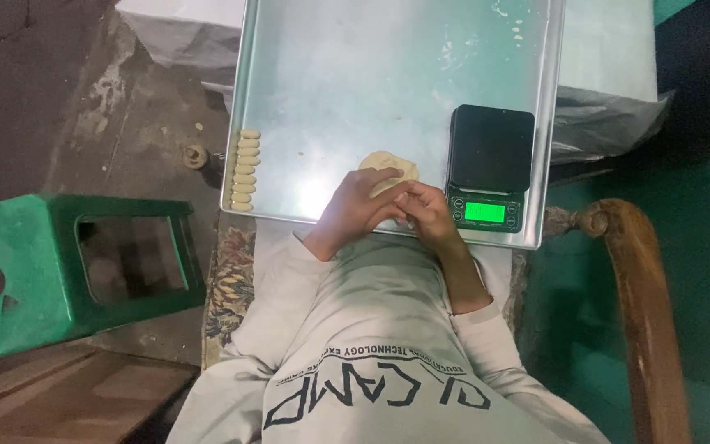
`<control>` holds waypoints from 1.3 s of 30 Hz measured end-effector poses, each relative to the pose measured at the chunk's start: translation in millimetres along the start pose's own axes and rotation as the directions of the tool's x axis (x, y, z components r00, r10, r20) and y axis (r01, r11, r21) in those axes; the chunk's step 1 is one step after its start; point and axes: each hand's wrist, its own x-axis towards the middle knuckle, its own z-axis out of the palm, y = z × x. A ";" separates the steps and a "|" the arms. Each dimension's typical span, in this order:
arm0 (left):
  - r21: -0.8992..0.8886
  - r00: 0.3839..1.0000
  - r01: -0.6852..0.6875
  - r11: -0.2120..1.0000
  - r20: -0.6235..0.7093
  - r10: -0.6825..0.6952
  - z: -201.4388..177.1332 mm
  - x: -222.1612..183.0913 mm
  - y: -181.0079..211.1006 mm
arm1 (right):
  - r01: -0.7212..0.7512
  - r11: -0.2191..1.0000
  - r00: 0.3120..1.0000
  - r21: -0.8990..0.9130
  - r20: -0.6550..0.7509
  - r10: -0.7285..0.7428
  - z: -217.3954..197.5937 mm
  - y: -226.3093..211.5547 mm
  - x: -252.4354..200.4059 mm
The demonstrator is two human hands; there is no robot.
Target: Weighing small portions of dough on a digital scale and rolling them into shapes.
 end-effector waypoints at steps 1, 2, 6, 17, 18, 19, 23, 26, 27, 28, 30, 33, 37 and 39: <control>0.023 1.000 -0.010 1.000 -0.013 0.010 0.1 -0.8 -1.0 | -0.007 0.999 0.999 -0.046 -0.039 0.005 2.5 -1.8 -1.5; 0.047 0.999 -0.020 0.999 -0.026 0.022 0.2 -0.9 -2.3 | -0.014 0.996 0.997 -0.093 -0.079 0.006 4.7 -3.9 -2.4; 0.119 0.995 -0.060 0.991 -0.077 0.069 25.5 -15.5 -12.2 | 0.012 0.989 1.000 -0.149 -0.005 -0.012 18.5 -20.2 -3.3; 0.129 0.983 -0.101 0.986 -0.141 0.120 -0.7 1.5 7.7 | 0.028 0.999 0.998 -0.038 -0.060 -0.030 -5.6 13.7 -2.3; 0.129 0.983 -0.100 0.987 -0.142 0.119 1.6 0.2 6.7 | 0.027 0.999 0.998 -0.037 -0.059 -0.029 3.6 2.9 -3.1; 0.127 0.984 -0.087 0.988 -0.144 0.105 4.0 -1.0 5.7 | 0.026 0.996 0.998 -0.090 -0.051 -0.031 12.7 -7.9 -3.8; -0.008 0.997 0.023 1.000 -0.071 -0.023 -1.4 -5.3 9.9 | -0.032 0.983 0.998 -0.181 -0.057 0.022 15.8 -18.4 -5.3; -0.124 0.995 0.076 0.989 -0.062 -0.084 -0.2 -6.9 9.6 | -0.018 0.996 0.994 -0.086 -0.106 0.009 -15.4 17.9 -0.7; -0.125 0.994 0.078 0.989 -0.062 -0.086 1.1 -9.9 6.3 | -0.019 0.996 0.994 -0.086 -0.106 0.010 -9.7 12.5 -2.1; -0.162 0.993 0.095 0.982 -0.051 -0.105 2.2 -12.5 2.8 | -0.039 0.993 0.994 -0.111 -0.102 0.027 -3.9 7.1 -3.1; -0.200 0.991 0.117 0.973 -0.038 -0.127 4.8 -16.8 -2.8 | -0.061 0.989 0.994 -0.134 -0.098 0.048 12.2 -10.4 -4.6; -0.227 0.985 0.147 0.963 -0.052 -0.162 7.1 -20.0 -8.9 | -0.090 0.995 0.995 -0.044 -0.050 0.088 31.2 -34.1 -4.9; -0.248 0.976 0.186 0.951 -0.061 -0.207 1.8 -14.9 -1.5 | -0.137 0.990 0.991 -0.032 -0.014 0.137 25.0 -27.4 -5.7; -0.254 0.976 0.194 0.948 -0.051 -0.213 -2.8 -9.5 6.6 | -0.103 0.993 0.994 -0.061 -0.031 0.101 26.3 -30.9 -7.0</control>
